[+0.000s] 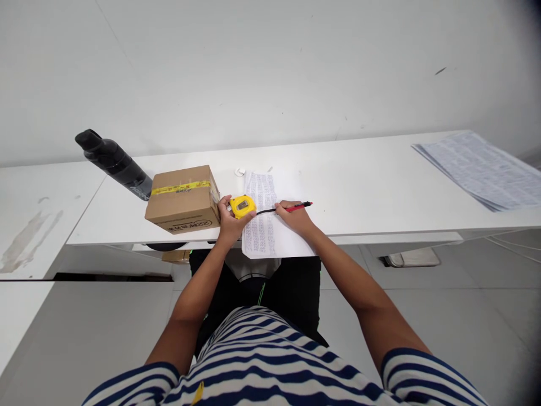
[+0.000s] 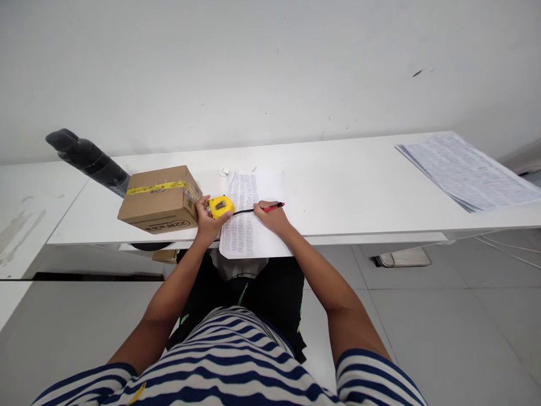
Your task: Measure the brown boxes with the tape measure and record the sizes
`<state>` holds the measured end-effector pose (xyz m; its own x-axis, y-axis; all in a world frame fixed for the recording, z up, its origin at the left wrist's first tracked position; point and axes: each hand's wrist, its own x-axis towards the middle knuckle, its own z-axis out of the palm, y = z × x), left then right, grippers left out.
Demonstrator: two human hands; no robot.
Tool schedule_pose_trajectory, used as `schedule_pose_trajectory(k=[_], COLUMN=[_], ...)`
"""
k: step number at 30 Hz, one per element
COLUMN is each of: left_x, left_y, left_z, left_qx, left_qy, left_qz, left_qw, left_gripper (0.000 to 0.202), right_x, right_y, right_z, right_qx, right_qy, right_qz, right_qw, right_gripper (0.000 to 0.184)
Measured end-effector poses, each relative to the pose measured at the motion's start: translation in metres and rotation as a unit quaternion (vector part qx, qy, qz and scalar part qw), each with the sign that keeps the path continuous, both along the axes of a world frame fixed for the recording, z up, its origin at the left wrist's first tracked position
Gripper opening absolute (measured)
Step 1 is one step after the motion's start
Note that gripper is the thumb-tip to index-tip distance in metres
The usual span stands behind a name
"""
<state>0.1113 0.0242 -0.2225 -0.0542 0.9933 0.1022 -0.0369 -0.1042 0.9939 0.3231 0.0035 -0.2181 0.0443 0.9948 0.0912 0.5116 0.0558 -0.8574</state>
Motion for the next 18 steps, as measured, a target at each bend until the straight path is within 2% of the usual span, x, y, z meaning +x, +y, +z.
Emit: schedule_pose_trajectory(k=[18], left_x=[-0.0002], left_y=[0.0006], left_z=[-0.0032], left_qx=[0.008], left_qy=[0.003], left_qz=[-0.013], left_qw=[1.0], left_gripper=[0.088], right_x=[0.0022], right_y=[-0.0003], right_z=[-0.0036], right_qx=[0.006], right_qy=[0.006], right_qz=[-0.004], right_qw=[1.0], right_gripper=[0.036])
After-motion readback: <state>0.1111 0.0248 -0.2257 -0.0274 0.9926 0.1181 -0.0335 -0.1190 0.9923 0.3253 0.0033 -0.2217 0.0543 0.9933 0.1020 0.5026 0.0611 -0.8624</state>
